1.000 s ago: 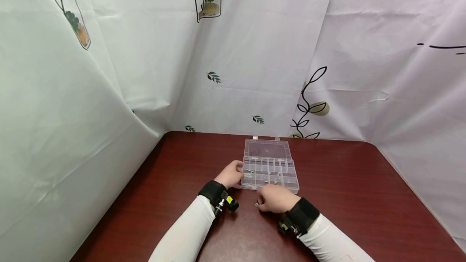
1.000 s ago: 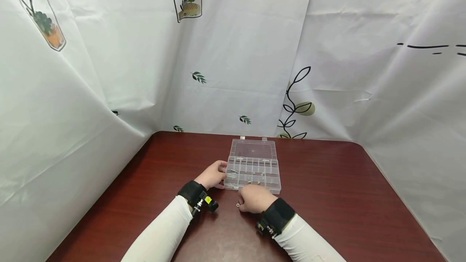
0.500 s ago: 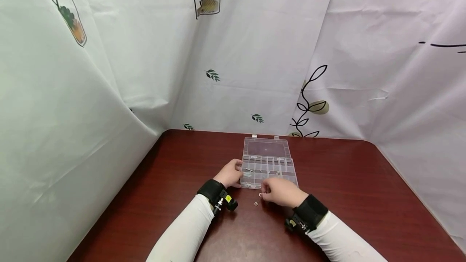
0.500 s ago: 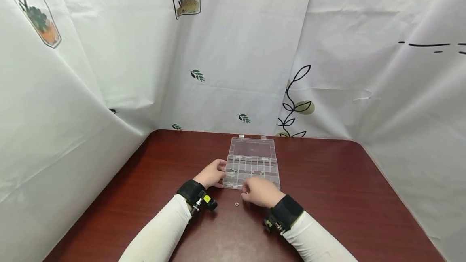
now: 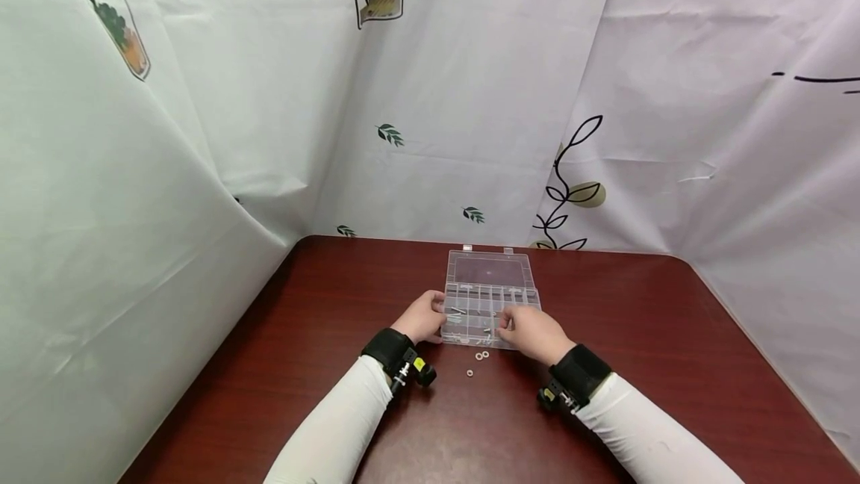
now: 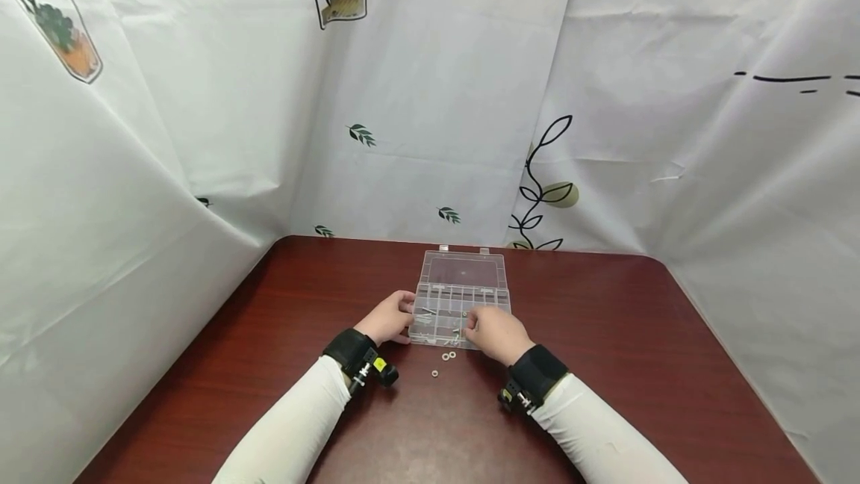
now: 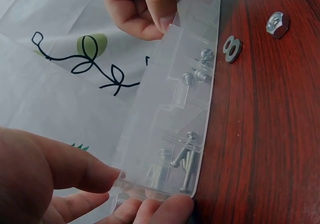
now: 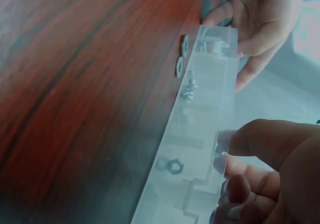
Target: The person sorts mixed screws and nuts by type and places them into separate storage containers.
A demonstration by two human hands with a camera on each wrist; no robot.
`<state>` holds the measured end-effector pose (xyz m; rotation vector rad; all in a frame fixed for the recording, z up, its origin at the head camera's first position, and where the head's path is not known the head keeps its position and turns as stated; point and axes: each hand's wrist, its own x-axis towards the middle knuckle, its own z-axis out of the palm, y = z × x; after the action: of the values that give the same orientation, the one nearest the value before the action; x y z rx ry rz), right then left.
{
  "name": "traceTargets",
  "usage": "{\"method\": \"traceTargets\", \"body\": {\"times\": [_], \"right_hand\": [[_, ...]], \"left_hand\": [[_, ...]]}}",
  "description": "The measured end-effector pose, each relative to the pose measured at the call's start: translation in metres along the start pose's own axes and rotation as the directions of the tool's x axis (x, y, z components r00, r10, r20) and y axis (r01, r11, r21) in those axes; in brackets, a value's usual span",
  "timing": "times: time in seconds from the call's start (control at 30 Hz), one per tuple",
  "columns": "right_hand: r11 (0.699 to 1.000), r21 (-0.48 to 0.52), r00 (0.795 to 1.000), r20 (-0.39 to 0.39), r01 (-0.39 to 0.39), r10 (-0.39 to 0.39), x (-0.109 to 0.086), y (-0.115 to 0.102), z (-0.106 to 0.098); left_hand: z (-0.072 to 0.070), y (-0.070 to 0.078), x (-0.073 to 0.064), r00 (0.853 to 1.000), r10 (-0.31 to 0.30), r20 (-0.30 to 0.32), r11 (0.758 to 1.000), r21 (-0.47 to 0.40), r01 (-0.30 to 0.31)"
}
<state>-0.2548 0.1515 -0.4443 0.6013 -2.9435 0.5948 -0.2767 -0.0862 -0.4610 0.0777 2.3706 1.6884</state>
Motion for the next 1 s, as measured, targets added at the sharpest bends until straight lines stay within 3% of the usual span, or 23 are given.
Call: {"method": "traceTargets", "body": {"times": [0.6, 1.0], "right_hand": [[1.0, -0.007, 1.0, 0.026, -0.009, 0.009, 0.0024, 0.0045, -0.0035], [0.999, 0.001, 0.999, -0.023, 0.042, -0.042, -0.0025, -0.0033, -0.0017]], "left_hand": [[0.0023, 0.004, -0.0019, 1.0, -0.001, 0.012, 1.0, 0.031, 0.0], [-0.0002, 0.0041, -0.0044, 1.0, 0.005, 0.01, 0.999, 0.051, -0.005]]}}
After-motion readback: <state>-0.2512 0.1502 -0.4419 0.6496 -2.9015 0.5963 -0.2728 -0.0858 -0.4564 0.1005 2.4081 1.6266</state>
